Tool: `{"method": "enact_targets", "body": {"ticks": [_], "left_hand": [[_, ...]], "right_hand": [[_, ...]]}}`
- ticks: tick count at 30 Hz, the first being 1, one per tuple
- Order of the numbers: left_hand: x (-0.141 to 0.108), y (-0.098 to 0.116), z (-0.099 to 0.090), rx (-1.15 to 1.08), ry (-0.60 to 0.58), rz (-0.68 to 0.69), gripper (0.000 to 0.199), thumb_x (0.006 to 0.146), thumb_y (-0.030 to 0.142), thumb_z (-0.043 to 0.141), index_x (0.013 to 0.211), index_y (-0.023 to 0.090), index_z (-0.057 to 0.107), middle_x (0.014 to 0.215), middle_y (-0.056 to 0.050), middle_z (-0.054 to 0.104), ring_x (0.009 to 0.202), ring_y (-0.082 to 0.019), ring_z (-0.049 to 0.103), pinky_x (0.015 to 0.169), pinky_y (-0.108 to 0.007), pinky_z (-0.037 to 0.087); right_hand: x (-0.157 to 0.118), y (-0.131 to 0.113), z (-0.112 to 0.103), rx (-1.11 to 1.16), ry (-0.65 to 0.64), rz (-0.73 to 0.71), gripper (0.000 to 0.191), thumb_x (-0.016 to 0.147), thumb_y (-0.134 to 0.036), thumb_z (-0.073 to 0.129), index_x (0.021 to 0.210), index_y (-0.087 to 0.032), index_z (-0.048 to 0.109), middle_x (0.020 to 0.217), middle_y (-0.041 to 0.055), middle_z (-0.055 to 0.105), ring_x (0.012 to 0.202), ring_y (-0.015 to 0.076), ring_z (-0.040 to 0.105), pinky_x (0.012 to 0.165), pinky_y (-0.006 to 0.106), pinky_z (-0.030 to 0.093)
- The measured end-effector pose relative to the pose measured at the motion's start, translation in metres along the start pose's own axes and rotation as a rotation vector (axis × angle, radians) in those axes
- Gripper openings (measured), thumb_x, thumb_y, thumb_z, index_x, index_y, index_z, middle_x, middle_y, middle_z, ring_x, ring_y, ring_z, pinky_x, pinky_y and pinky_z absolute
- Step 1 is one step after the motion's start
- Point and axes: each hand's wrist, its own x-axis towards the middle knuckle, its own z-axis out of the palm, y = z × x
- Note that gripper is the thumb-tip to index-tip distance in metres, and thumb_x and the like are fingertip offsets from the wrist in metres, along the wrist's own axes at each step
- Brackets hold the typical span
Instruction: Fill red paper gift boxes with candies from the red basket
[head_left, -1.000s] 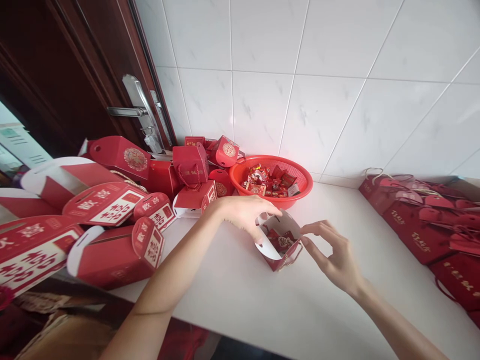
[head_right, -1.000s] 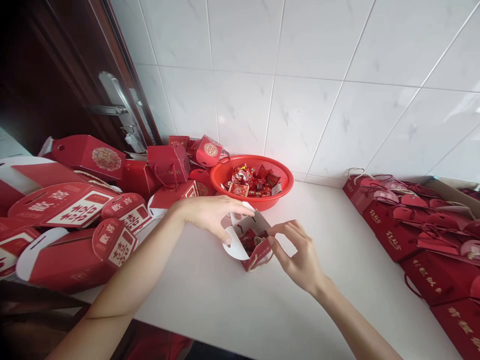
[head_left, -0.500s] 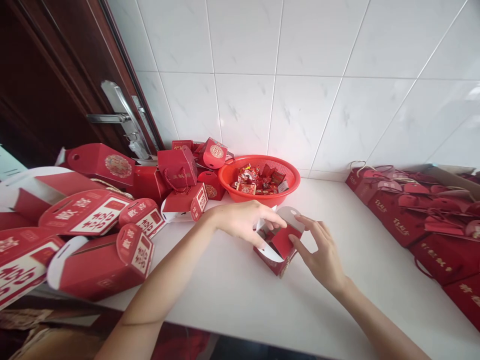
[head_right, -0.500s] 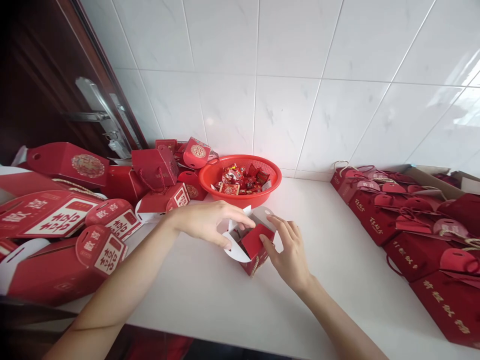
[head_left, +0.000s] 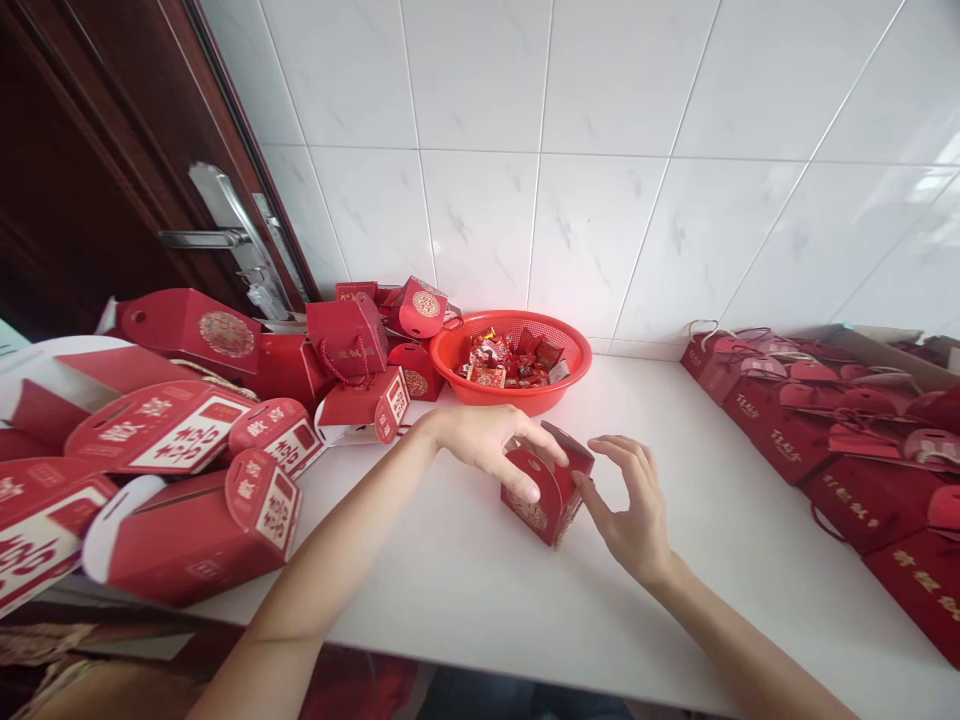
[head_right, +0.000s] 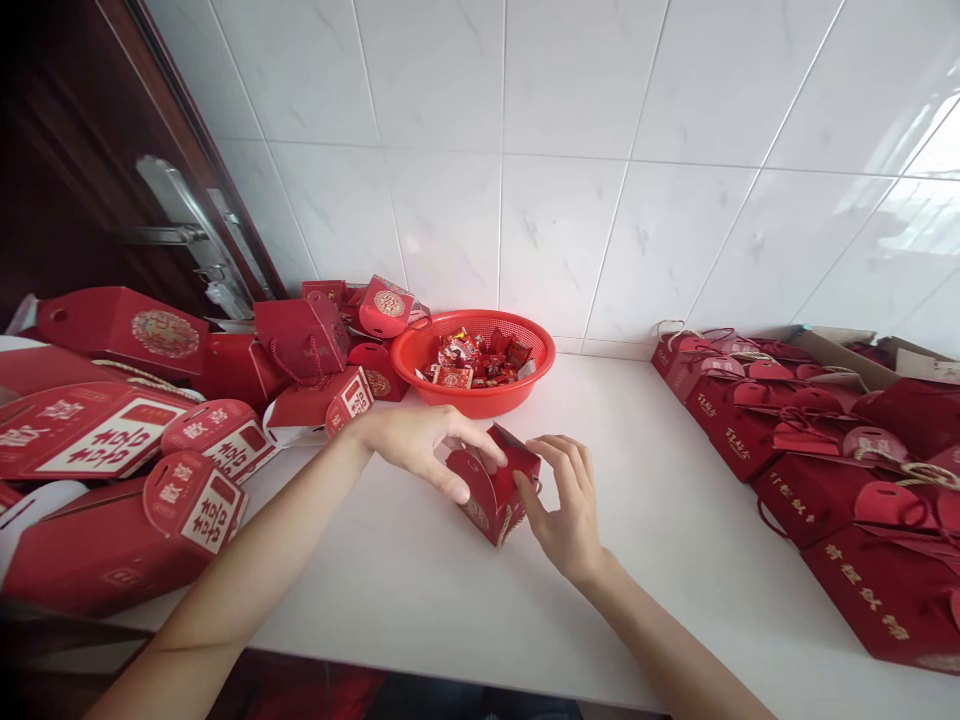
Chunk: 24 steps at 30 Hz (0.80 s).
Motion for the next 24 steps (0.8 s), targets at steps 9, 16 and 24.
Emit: {"method": "enact_targets", "body": {"ticks": [9, 16, 24], "left_hand": [[0.009, -0.01, -0.002, 0.22, 0.189, -0.247, 0.034, 0.07, 0.047, 0.08, 0.084, 0.019, 0.065, 0.084, -0.001, 0.067, 0.077, -0.018, 0.063, 0.066, -0.028, 0.044], [0.019, -0.008, 0.011, 0.281, 0.258, -0.205, 0.039, 0.078, 0.053, 0.073, 0.105, 0.025, 0.069, 0.126, -0.007, 0.053, 0.11, -0.025, 0.058, 0.084, -0.031, 0.047], [0.029, -0.017, 0.016, 0.196, 0.22, -0.269, 0.043, 0.08, 0.059, 0.068, 0.104, 0.023, 0.065, 0.113, -0.006, 0.061, 0.088, -0.022, 0.063, 0.071, -0.03, 0.048]], "right_hand": [[-0.005, -0.001, 0.002, 0.178, -0.206, 0.134, 0.016, 0.099, -0.022, 0.051, 0.11, -0.025, 0.063, 0.097, 0.0086, 0.07, 0.091, 0.025, 0.067, 0.076, 0.042, 0.057], [-0.001, -0.003, -0.001, 0.228, -0.161, 0.146, 0.016, 0.099, -0.021, 0.05, 0.109, -0.025, 0.063, 0.097, 0.0077, 0.07, 0.092, 0.0236, 0.066, 0.077, 0.039, 0.056], [0.013, 0.029, -0.011, 0.243, -0.18, 0.55, 0.038, 0.092, -0.06, 0.057, 0.081, -0.023, 0.058, 0.08, 0.0055, 0.068, 0.079, 0.0232, 0.066, 0.078, 0.039, 0.054]]}}
